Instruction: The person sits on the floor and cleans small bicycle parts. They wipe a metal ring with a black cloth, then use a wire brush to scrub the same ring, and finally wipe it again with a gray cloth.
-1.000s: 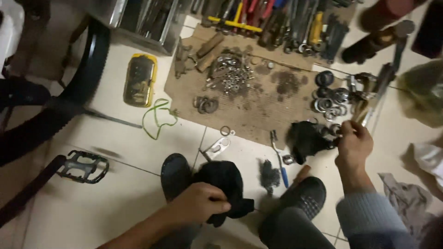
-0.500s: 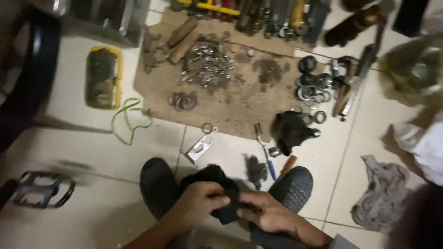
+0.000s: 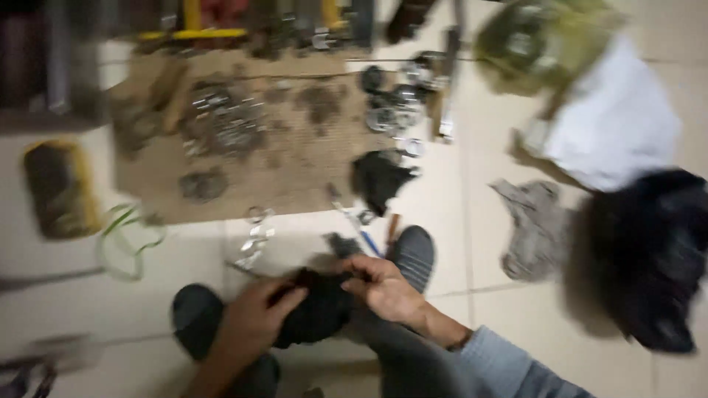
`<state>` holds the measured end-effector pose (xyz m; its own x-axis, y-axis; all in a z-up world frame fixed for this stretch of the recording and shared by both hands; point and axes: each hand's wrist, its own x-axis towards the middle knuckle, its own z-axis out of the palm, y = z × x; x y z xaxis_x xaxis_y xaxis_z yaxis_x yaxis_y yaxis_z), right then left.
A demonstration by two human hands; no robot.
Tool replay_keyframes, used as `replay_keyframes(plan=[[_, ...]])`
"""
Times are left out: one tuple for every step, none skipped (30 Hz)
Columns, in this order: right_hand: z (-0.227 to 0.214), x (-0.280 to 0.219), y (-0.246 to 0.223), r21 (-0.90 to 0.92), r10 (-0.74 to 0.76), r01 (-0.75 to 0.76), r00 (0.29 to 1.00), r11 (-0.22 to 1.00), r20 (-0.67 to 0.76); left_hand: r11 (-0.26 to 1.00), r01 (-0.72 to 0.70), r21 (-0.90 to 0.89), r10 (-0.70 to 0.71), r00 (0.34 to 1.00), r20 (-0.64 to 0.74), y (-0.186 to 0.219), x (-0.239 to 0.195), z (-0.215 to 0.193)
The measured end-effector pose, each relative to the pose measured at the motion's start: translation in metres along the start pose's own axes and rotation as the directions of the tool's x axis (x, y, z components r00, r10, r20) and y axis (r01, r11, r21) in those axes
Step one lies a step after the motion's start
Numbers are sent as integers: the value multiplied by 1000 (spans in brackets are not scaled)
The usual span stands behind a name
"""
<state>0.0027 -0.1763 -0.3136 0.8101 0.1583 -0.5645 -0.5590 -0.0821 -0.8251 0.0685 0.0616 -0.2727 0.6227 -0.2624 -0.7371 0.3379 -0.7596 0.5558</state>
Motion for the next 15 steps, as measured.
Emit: replay_keyframes(plan=[[-5, -10, -6, 0, -4, 4, 999, 1000, -41, 999, -34, 12, 33, 999, 21, 7, -7, -4], [-11, -17, -15, -58, 39, -52, 979, 997, -201, 993, 120, -10, -120, 992, 30, 17, -13, -13], [-17, -23, -25, -103, 75, -119, 931, 988, -357, 962, 271, -32, -270, 962, 36, 28, -18, -23], [-31, -30, -25, -99, 66, -111, 924, 989, -378, 968, 251, -19, -250, 967, 39, 30, -19, -26], [-43, -38, -24, -34, 112, -150, 855, 988, -506, 931, 316, -183, -321, 947, 3, 31, -21, -29], [-54, -44, -23, 38, 161, -174, 775, 984, -612, 863, 368, -346, -400, 916, -24, 31, -24, -33], [-72, -51, -16, 45, 153, -160, 769, 986, -621, 873, 354, -336, -387, 922, -32, 37, -25, -39], [-87, -59, -7, 121, 248, -226, 697, 966, -672, 852, 358, -381, -397, 918, -25, 40, -29, -44], [-101, -66, 2, 202, 340, -284, 616, 937, -711, 830, 361, -426, -406, 914, -18, 42, -34, -49], [-103, -75, -10, 210, 342, -276, 629, 938, -698, 831, 363, -422, -415, 909, -36, 48, -40, -51], [-104, -84, -21, 258, 380, -283, 606, 924, -699, 829, 296, -475, -362, 931, -52, 54, -46, -53], [-108, -94, -33, 300, 415, -289, 580, 909, -701, 820, 222, -527, -302, 951, -70, 61, -51, -54], [-106, -95, -29, 303, 413, -281, 592, 911, -693, 823, 219, -524, -306, 948, -85, 81, -65, -65], [-106, -98, -26, 273, 407, -308, 575, 911, -710, 863, 296, -410, -351, 934, -64, 101, -75, -74], [-106, -102, -22, 243, 400, -336, 557, 910, -728, 884, 369, -288, -398, 916, -50, 123, -86, -82]])
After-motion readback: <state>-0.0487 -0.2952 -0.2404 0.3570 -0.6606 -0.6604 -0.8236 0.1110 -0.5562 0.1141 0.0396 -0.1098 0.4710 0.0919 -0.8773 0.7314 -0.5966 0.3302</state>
